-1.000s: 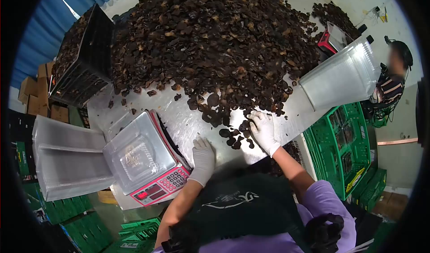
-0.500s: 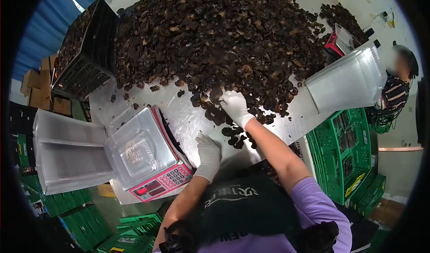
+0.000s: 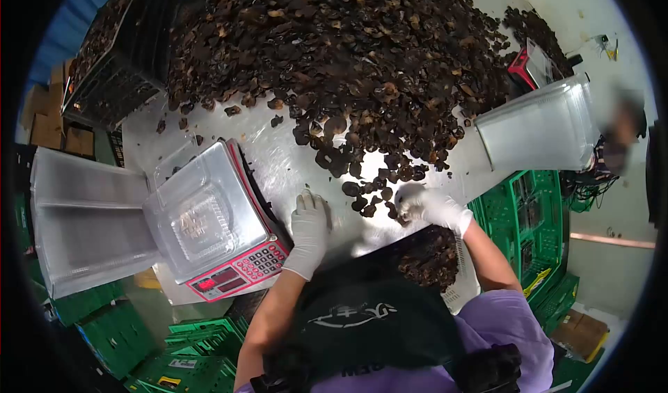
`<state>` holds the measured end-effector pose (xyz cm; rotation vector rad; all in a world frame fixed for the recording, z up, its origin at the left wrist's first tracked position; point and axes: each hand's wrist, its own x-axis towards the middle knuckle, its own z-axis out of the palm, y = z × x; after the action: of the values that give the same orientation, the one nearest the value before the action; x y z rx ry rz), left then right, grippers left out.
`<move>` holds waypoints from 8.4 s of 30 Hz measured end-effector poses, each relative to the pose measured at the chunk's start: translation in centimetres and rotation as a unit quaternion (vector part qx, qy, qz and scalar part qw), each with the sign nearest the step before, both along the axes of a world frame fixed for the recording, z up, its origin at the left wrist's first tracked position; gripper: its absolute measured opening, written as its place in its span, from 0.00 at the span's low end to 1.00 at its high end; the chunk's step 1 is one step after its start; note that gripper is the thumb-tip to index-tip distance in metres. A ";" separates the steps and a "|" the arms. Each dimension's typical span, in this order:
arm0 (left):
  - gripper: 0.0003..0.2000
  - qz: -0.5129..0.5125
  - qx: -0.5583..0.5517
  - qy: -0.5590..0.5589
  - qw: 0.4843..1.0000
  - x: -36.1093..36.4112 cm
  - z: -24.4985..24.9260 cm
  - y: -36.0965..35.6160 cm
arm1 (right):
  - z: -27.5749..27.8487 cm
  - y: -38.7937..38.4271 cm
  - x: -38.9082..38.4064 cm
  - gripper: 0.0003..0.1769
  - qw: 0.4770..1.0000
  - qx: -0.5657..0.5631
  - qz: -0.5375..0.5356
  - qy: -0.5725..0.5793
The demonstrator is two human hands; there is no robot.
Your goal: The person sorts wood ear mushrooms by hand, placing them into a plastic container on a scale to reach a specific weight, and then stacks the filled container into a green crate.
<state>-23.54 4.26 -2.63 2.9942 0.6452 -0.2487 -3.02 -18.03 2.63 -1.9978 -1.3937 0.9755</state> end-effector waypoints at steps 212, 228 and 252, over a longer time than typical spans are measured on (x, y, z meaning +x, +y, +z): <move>0.52 -0.007 0.006 0.111 0.994 1.5 -2.1 -0.6 | -4.8 10.7 5.1 0.32 0.880 0.058 -0.283 -0.376; 0.27 -0.084 -0.117 -0.221 0.965 9.9 0.2 2.8 | -4.1 -0.9 -1.4 0.17 0.858 0.124 -0.378 -0.324; 0.15 -0.081 -0.171 -0.191 0.963 11.2 2.4 0.3 | -4.2 12.9 15.5 0.09 0.815 0.062 -0.382 -0.431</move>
<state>-12.30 4.57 -0.24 2.6495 0.2811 0.1917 12.48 -5.13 -1.61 -2.6572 -0.7679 -0.4365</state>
